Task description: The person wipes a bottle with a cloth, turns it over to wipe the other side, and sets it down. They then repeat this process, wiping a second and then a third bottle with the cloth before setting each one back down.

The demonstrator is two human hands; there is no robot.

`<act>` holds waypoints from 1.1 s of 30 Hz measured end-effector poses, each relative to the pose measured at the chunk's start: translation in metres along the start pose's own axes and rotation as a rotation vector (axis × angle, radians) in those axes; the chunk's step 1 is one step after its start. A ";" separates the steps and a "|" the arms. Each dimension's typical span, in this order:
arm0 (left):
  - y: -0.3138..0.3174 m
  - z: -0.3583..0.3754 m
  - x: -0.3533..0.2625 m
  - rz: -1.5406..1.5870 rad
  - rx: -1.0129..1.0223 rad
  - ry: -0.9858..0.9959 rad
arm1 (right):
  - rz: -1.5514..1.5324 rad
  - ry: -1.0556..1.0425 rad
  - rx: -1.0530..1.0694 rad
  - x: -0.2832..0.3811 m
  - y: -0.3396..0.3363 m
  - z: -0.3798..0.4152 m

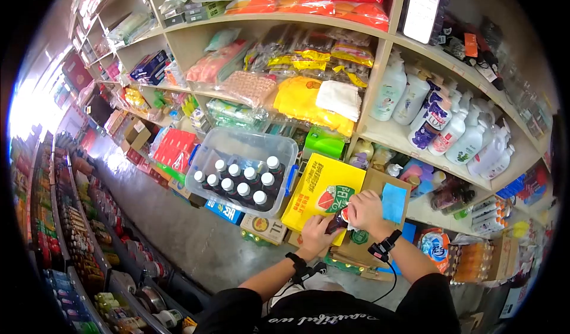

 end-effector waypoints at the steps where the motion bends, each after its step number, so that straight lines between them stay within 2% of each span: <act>1: 0.000 0.000 0.000 -0.006 -0.009 0.001 | -0.005 -0.003 -0.001 -0.001 0.002 0.000; 17: -0.002 -0.005 0.001 -0.091 0.019 0.001 | -0.022 -0.028 -0.013 -0.005 0.009 0.004; 22: -0.006 -0.018 0.005 -0.034 0.162 -0.080 | -0.031 0.004 0.013 -0.011 0.011 0.004; 23: -0.008 -0.024 0.010 0.004 0.259 -0.161 | -0.020 0.046 0.021 -0.011 0.013 0.005; 26: -0.011 -0.042 0.019 0.103 0.358 -0.170 | 0.016 0.096 0.008 -0.014 0.016 0.009; 30: -0.003 -0.045 0.039 0.252 0.340 -0.149 | -0.012 -0.115 -0.028 -0.022 0.007 0.011; 31: -0.006 -0.046 0.037 0.199 0.343 -0.100 | -0.036 -0.114 0.015 -0.023 0.001 0.012; 33: -0.011 -0.044 0.029 0.153 0.350 -0.092 | -0.014 -0.079 -0.042 -0.031 0.000 0.020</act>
Point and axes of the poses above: each hand's wrist, its own z-axis away from the middle knuckle, its own y-axis out of the palm, x = y × z, the point moved 3 cm from there along -z, towards the middle knuckle, and after that the axes turned 1 degree about x, right-handed, at the moved point
